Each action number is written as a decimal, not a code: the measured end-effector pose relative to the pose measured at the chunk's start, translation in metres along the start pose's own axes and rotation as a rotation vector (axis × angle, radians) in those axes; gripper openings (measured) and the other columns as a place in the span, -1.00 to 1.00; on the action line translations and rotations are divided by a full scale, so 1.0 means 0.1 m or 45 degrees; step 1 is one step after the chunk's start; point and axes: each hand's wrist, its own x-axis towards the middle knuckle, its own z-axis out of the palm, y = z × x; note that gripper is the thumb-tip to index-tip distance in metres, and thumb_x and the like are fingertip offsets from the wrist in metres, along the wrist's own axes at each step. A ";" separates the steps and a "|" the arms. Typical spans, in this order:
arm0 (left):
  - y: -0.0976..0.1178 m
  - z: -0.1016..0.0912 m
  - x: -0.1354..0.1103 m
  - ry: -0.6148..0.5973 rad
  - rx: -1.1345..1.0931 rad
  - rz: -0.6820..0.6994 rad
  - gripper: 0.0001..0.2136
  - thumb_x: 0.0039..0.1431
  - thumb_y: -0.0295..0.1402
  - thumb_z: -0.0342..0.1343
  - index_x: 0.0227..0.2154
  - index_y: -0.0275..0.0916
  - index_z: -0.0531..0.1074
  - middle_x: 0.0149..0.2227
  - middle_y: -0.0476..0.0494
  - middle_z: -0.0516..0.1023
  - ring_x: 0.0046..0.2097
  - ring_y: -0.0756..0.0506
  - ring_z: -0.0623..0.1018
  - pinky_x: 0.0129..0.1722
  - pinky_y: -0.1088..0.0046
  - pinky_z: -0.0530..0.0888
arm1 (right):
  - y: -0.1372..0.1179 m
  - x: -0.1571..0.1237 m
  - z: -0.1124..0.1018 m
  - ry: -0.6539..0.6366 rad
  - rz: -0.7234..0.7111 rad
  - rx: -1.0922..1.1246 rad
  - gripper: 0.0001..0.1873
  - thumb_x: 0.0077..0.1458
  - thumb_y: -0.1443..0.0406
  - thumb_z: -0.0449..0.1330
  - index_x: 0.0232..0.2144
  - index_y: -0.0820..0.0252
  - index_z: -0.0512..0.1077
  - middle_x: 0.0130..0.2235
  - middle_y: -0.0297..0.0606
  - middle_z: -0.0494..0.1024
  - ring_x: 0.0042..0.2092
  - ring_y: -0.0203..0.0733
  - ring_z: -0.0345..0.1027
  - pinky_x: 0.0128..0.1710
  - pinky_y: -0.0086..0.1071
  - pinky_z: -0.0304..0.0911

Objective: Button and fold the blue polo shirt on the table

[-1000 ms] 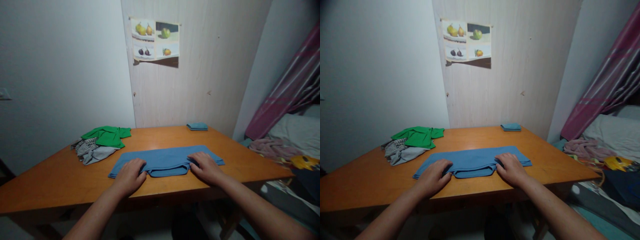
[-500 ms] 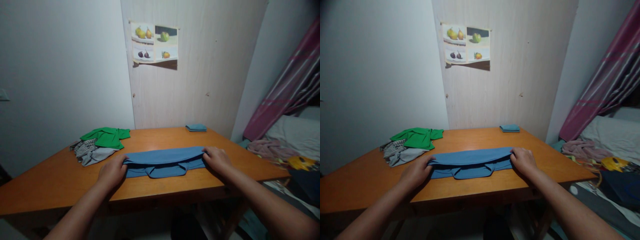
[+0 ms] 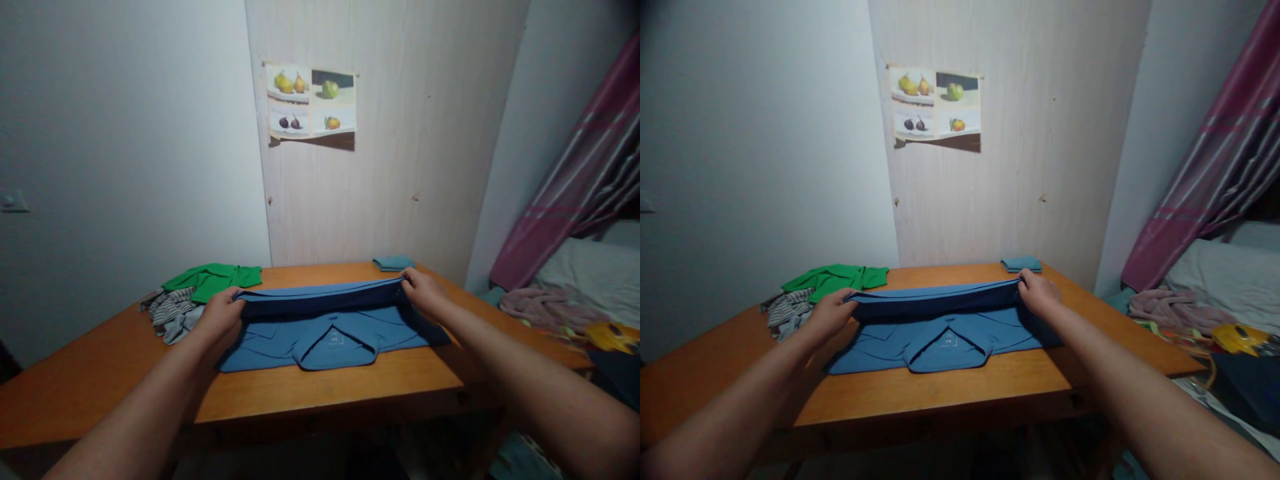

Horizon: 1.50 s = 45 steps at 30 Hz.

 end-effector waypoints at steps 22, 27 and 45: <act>-0.43 0.45 0.76 -0.041 -0.079 -0.125 -0.81 -0.09 -0.25 0.00 -0.46 -0.21 0.45 -0.46 -0.10 0.56 -0.38 -0.14 0.53 -0.41 0.42 0.41 | -0.08 0.80 0.46 -0.135 -0.047 -0.193 -0.65 0.27 0.11 -0.02 -0.11 0.09 0.48 -0.14 -0.10 0.60 -0.15 -0.01 0.46 -0.28 -0.30 0.19; -0.56 0.60 0.88 -0.091 -0.015 -0.146 -0.77 -0.07 -0.25 -0.02 -0.44 -0.23 0.47 -0.45 -0.13 0.58 -0.36 -0.16 0.54 -0.40 0.41 0.41 | -0.06 0.94 0.68 -0.228 -0.073 -0.206 -0.66 0.26 0.10 0.00 -0.15 0.10 0.49 -0.14 -0.10 0.60 -0.15 -0.01 0.47 -0.30 -0.32 0.19; -1.01 0.79 1.19 -0.247 0.517 -0.233 -0.81 0.09 -0.26 0.03 -0.53 -0.21 0.44 -0.48 -0.16 0.54 -0.37 -0.21 0.53 -0.45 0.40 0.27 | 0.26 1.40 0.97 -0.472 -0.014 0.228 -0.72 -0.06 0.46 0.20 -0.23 0.21 0.50 -0.30 -0.28 0.60 -0.34 -0.28 0.43 -0.40 -0.51 0.22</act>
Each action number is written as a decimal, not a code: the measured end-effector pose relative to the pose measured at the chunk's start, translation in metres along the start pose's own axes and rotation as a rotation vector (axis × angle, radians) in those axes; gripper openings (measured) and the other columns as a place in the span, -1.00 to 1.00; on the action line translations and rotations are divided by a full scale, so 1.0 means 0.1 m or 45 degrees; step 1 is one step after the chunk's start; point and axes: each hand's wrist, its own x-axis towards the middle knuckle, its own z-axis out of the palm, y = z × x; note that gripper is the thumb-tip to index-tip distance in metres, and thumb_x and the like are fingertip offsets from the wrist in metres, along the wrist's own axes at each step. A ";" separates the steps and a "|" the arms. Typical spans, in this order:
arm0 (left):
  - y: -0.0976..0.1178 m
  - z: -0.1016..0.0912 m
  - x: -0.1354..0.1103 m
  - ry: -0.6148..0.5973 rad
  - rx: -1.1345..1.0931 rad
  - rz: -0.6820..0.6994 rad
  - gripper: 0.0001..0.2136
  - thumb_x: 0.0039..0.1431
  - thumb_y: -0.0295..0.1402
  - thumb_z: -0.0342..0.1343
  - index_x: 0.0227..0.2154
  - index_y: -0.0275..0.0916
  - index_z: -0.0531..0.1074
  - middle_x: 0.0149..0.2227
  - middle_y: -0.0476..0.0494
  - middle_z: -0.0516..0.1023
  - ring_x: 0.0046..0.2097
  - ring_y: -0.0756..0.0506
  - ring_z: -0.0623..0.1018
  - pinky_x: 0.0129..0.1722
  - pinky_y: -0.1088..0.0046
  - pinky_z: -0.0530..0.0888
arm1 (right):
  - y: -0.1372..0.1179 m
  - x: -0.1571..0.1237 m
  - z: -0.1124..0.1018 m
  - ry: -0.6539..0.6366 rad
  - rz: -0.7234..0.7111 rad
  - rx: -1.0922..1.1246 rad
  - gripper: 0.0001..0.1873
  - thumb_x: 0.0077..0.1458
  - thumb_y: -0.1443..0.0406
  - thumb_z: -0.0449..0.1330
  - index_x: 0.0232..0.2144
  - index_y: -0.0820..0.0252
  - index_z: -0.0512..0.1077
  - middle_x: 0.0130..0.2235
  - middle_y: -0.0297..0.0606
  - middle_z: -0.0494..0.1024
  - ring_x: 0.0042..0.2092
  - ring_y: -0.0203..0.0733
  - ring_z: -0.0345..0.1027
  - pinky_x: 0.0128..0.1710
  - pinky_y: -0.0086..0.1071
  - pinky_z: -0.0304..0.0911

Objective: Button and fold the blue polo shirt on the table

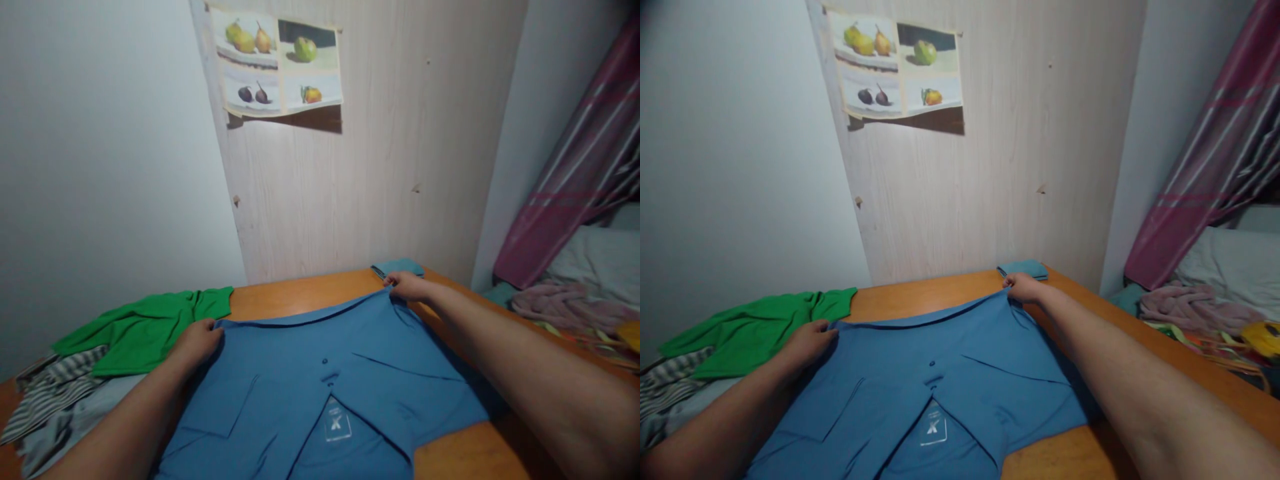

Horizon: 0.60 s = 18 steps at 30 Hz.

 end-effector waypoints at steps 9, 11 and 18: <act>0.07 0.00 -0.03 0.018 0.129 -0.156 -0.72 0.13 -0.15 -0.04 -0.42 -0.21 0.48 -0.31 -0.32 0.59 -0.24 -0.34 0.57 -0.38 0.28 0.37 | 0.13 0.03 0.22 0.256 0.111 -0.102 -0.56 0.05 0.40 0.15 0.02 0.24 0.45 -0.04 0.04 0.53 -0.04 0.04 0.42 -0.12 -0.26 0.27; 0.08 -0.01 -0.03 0.021 0.127 -0.188 -0.71 0.13 -0.15 -0.05 -0.39 -0.22 0.49 -0.28 -0.34 0.59 -0.21 -0.35 0.57 -0.35 0.26 0.40 | 0.13 0.01 0.24 0.307 0.120 -0.131 -0.55 0.10 0.34 0.14 0.07 0.26 0.41 0.01 0.11 0.49 0.01 0.10 0.38 -0.08 -0.20 0.26; 0.28 -0.08 -0.16 0.156 0.158 0.019 -0.67 0.15 -0.17 -0.07 -0.23 -0.27 0.48 -0.18 -0.33 0.58 -0.17 -0.29 0.56 -0.29 0.28 0.41 | -0.08 -0.15 0.26 0.146 -0.162 -0.165 -0.68 0.20 0.23 0.04 -0.17 0.20 0.55 -0.12 -0.04 0.60 -0.08 -0.02 0.44 -0.11 -0.30 0.26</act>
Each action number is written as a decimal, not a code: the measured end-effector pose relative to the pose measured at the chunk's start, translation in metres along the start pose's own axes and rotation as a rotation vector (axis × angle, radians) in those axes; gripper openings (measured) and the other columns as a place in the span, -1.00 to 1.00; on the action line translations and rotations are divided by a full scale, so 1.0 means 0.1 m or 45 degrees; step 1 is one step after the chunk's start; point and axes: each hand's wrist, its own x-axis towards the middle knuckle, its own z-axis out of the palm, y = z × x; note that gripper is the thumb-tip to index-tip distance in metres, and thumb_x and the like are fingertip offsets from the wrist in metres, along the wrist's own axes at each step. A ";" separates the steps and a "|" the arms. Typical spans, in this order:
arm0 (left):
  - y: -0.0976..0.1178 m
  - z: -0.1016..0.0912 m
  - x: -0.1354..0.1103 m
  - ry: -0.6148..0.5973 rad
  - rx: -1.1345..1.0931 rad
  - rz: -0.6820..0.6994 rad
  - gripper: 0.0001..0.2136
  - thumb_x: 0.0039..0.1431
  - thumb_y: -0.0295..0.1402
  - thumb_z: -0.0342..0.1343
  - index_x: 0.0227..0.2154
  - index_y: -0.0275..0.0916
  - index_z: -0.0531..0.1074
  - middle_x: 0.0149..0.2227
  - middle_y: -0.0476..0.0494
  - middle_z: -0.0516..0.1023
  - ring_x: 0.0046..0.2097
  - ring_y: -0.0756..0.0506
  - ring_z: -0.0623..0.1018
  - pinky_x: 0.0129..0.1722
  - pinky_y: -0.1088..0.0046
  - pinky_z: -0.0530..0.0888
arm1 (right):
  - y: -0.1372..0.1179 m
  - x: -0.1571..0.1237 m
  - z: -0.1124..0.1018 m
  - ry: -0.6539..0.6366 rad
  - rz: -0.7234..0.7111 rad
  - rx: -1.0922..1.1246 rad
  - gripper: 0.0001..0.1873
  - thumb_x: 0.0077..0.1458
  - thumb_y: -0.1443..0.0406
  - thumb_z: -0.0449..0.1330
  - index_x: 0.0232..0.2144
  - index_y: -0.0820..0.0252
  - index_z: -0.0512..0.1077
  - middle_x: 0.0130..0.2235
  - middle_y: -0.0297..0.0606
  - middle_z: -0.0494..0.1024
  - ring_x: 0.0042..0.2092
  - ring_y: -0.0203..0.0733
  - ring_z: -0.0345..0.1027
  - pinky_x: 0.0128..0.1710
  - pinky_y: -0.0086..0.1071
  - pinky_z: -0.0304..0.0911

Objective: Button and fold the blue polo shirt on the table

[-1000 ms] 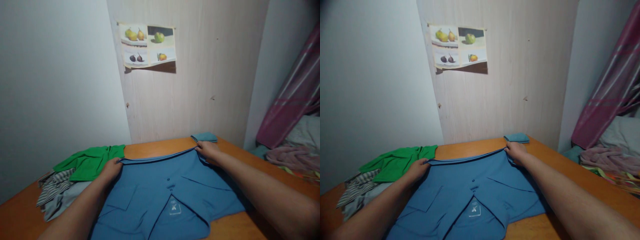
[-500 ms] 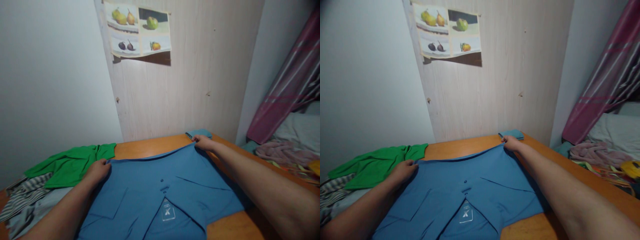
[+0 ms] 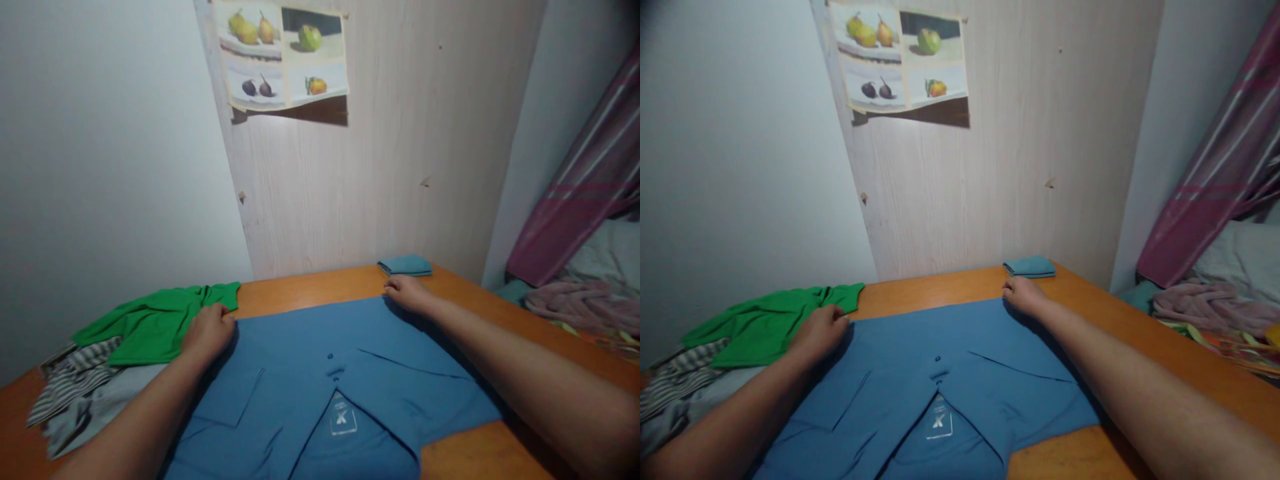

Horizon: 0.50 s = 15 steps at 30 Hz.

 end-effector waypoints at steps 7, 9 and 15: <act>0.10 -0.02 -0.17 -0.367 -0.092 0.446 -0.73 0.11 -0.20 -0.01 -0.36 -0.21 0.53 -0.27 -0.18 0.62 -0.19 -0.18 0.58 -0.17 0.38 0.43 | -0.07 -0.20 0.10 -0.231 -0.129 -0.053 -0.63 0.18 0.22 0.09 -0.05 0.22 0.53 0.00 -0.06 0.56 0.04 0.01 0.41 0.02 -0.27 0.25; 0.10 -0.05 -0.23 -0.362 -0.129 0.451 -0.70 0.11 -0.17 -0.01 -0.31 -0.22 0.55 -0.22 -0.19 0.63 -0.15 -0.19 0.58 -0.13 0.37 0.44 | -0.09 -0.25 0.06 -0.196 -0.127 -0.016 -0.60 0.20 0.21 0.08 -0.01 0.24 0.51 0.04 -0.04 0.54 0.07 0.01 0.39 0.07 -0.26 0.23; 0.30 -0.28 -0.61 -0.368 -0.442 0.490 -0.64 0.09 -0.11 0.05 -0.19 -0.22 0.53 -0.11 -0.21 0.61 -0.04 -0.22 0.53 0.00 0.29 0.42 | -0.34 -0.61 -0.17 -0.151 -0.292 0.212 -0.64 0.21 0.19 0.10 -0.03 0.19 0.51 0.02 -0.10 0.56 0.02 -0.03 0.42 0.06 -0.25 0.26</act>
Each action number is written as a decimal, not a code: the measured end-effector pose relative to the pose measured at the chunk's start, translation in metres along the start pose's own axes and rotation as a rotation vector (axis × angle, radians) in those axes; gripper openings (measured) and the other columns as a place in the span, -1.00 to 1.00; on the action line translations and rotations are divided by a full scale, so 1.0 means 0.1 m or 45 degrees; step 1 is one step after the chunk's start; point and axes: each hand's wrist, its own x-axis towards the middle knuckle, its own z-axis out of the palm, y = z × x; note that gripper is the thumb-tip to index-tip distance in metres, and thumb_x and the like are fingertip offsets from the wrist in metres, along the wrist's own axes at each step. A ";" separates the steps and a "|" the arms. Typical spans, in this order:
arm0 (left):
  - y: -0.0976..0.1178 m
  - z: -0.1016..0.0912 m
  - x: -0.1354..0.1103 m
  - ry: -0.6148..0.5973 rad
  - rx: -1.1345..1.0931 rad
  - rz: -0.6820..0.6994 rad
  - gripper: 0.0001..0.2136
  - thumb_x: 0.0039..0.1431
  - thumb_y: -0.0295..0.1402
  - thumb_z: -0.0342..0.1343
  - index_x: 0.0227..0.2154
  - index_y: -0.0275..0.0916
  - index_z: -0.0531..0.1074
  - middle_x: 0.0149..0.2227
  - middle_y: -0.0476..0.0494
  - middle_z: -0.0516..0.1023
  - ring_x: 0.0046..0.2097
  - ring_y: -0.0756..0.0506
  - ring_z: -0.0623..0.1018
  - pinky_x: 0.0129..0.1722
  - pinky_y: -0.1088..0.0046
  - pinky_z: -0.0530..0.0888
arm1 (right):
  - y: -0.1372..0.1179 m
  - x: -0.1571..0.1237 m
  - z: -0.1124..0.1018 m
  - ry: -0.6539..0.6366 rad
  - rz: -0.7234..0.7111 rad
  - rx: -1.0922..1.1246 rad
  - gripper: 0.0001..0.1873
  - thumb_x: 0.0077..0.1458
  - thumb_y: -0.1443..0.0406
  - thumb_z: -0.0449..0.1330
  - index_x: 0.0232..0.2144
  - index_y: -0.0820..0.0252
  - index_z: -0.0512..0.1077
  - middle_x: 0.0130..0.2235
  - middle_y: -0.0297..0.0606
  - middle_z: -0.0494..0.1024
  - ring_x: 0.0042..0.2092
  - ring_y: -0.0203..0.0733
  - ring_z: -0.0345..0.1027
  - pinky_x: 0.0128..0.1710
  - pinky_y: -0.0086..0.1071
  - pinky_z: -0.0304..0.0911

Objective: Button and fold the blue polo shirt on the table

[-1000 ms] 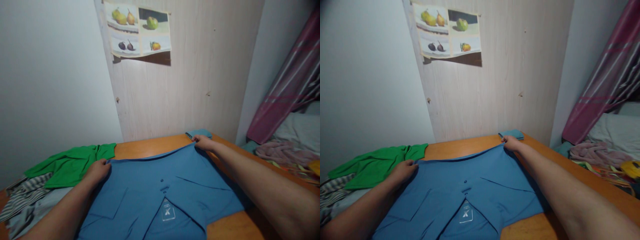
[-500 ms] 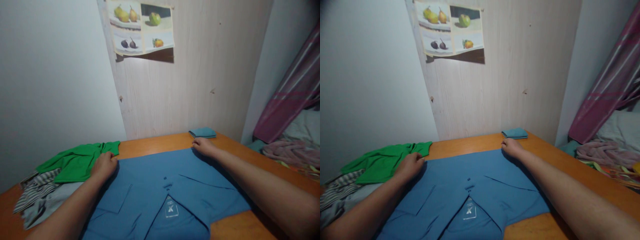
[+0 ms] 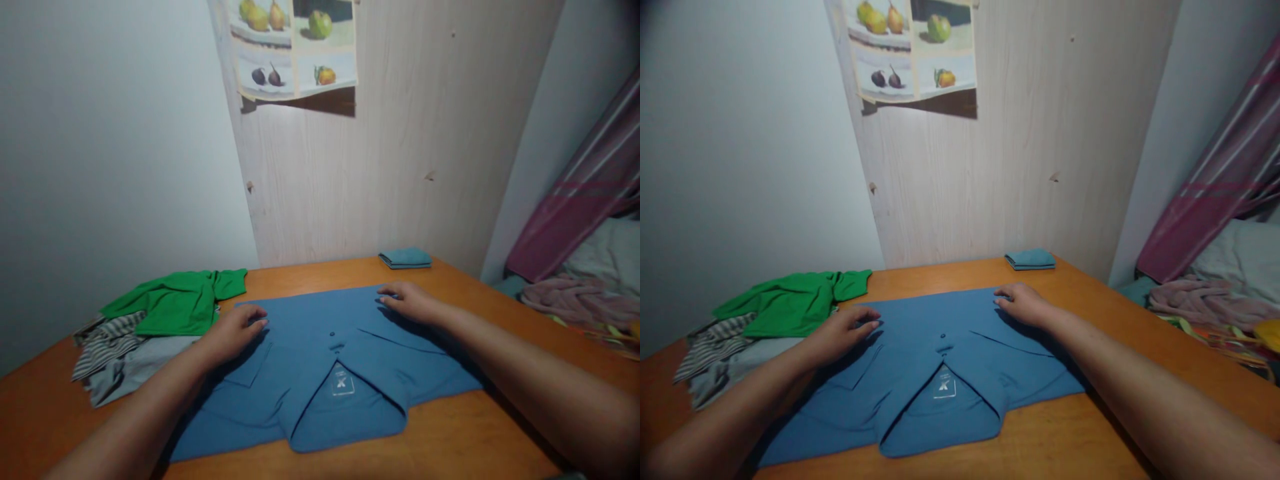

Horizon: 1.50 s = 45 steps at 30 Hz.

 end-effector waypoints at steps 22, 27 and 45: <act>0.86 0.15 -1.19 -0.328 -0.015 0.256 -0.45 0.06 -0.31 0.15 0.17 0.05 0.33 0.16 -0.09 0.42 0.18 -0.23 0.37 0.22 0.18 0.25 | -1.03 -1.52 -0.08 -0.164 -0.262 0.043 -0.35 0.09 0.29 0.18 0.24 -0.11 0.26 0.17 -0.22 0.41 0.18 -0.02 0.25 0.18 -0.10 0.13; 0.99 0.15 -1.20 -0.296 0.128 0.320 -0.56 0.11 -0.32 0.11 0.09 0.03 0.40 0.01 -0.12 0.50 0.06 -0.22 0.44 0.11 0.21 0.33 | -1.07 -1.49 -0.01 -0.122 -0.322 -0.067 -0.46 0.13 0.30 0.14 0.17 -0.04 0.35 0.04 -0.16 0.51 0.05 0.00 0.34 0.10 -0.08 0.17; 1.05 -0.05 -0.70 0.025 0.082 0.267 -0.72 0.26 -0.23 -0.01 -0.07 -0.10 0.51 -0.08 -0.13 0.57 -0.03 -0.17 0.50 0.01 0.35 0.36 | -1.04 -0.76 -0.29 0.160 -0.092 0.050 -0.70 0.17 0.29 0.09 -0.11 0.03 0.54 -0.19 -0.26 0.62 -0.15 -0.12 0.46 -0.16 -0.37 0.28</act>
